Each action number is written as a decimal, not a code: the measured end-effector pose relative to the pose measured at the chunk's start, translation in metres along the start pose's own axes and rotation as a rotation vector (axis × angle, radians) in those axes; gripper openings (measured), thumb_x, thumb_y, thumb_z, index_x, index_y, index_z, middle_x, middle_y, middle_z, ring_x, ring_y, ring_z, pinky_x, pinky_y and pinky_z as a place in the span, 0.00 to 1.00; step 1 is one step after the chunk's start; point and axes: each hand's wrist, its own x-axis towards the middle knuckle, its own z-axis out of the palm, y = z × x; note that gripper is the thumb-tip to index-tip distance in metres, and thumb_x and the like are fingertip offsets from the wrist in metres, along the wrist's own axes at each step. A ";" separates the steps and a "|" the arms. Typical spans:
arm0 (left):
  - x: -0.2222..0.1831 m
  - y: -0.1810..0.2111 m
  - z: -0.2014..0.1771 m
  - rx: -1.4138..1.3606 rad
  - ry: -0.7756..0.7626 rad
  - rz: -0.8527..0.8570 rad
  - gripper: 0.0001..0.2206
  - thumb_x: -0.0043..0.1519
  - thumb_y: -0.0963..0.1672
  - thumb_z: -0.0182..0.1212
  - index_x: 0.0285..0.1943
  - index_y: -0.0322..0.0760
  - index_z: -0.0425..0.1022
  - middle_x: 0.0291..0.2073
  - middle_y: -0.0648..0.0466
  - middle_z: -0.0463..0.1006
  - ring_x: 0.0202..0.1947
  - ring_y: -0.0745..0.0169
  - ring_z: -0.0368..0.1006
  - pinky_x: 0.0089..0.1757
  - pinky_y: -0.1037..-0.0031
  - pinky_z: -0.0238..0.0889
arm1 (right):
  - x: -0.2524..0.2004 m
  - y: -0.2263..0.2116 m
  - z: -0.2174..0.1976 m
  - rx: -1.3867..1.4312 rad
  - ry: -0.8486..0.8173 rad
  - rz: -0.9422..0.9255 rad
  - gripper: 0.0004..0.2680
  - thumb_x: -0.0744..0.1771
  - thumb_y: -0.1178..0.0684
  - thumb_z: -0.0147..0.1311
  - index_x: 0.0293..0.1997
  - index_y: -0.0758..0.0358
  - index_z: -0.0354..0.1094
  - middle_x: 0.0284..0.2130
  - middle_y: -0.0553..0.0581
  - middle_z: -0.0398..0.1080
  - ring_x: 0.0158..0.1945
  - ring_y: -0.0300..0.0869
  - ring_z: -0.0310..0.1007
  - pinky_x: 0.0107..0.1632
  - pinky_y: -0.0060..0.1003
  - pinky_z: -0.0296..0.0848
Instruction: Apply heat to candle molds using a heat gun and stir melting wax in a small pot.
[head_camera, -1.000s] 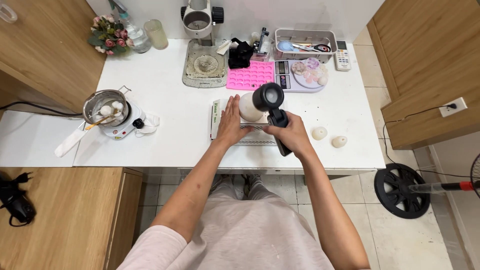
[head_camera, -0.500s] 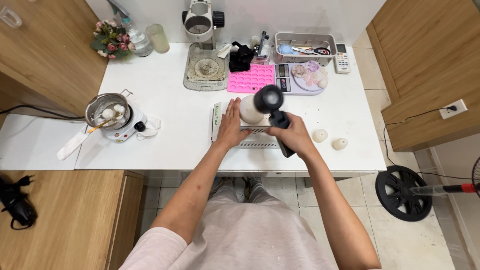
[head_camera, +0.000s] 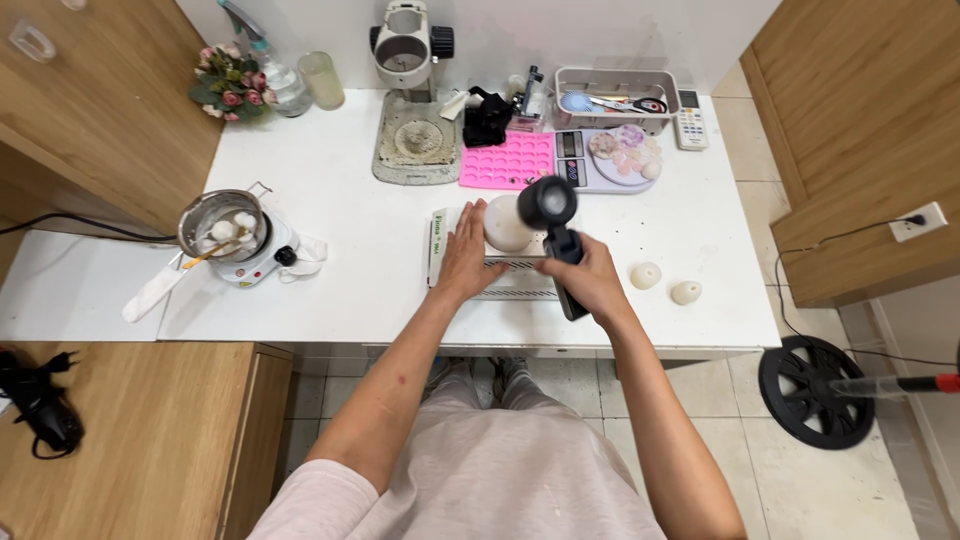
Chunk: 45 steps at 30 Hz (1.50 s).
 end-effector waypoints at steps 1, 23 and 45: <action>-0.001 -0.001 -0.001 0.002 0.004 -0.003 0.57 0.48 0.47 0.79 0.79 0.43 0.33 0.79 0.52 0.40 0.79 0.54 0.33 0.68 0.44 0.39 | 0.000 -0.001 0.001 0.001 -0.004 -0.003 0.12 0.58 0.54 0.68 0.38 0.67 0.71 0.26 0.50 0.71 0.28 0.35 0.68 0.33 0.33 0.68; -0.008 0.004 -0.002 -0.022 0.006 -0.005 0.55 0.48 0.46 0.79 0.79 0.42 0.35 0.78 0.52 0.42 0.79 0.54 0.34 0.69 0.46 0.38 | 0.005 0.013 0.006 -0.192 0.080 -0.130 0.14 0.56 0.49 0.70 0.35 0.67 0.72 0.24 0.52 0.73 0.27 0.36 0.70 0.33 0.35 0.70; -0.067 0.135 -0.109 -0.716 0.392 0.182 0.48 0.59 0.54 0.72 0.83 0.32 0.47 0.79 0.40 0.53 0.81 0.44 0.51 0.75 0.54 0.43 | 0.004 0.005 0.023 0.033 0.056 -0.120 0.13 0.58 0.52 0.69 0.39 0.67 0.72 0.27 0.48 0.73 0.30 0.32 0.70 0.35 0.30 0.71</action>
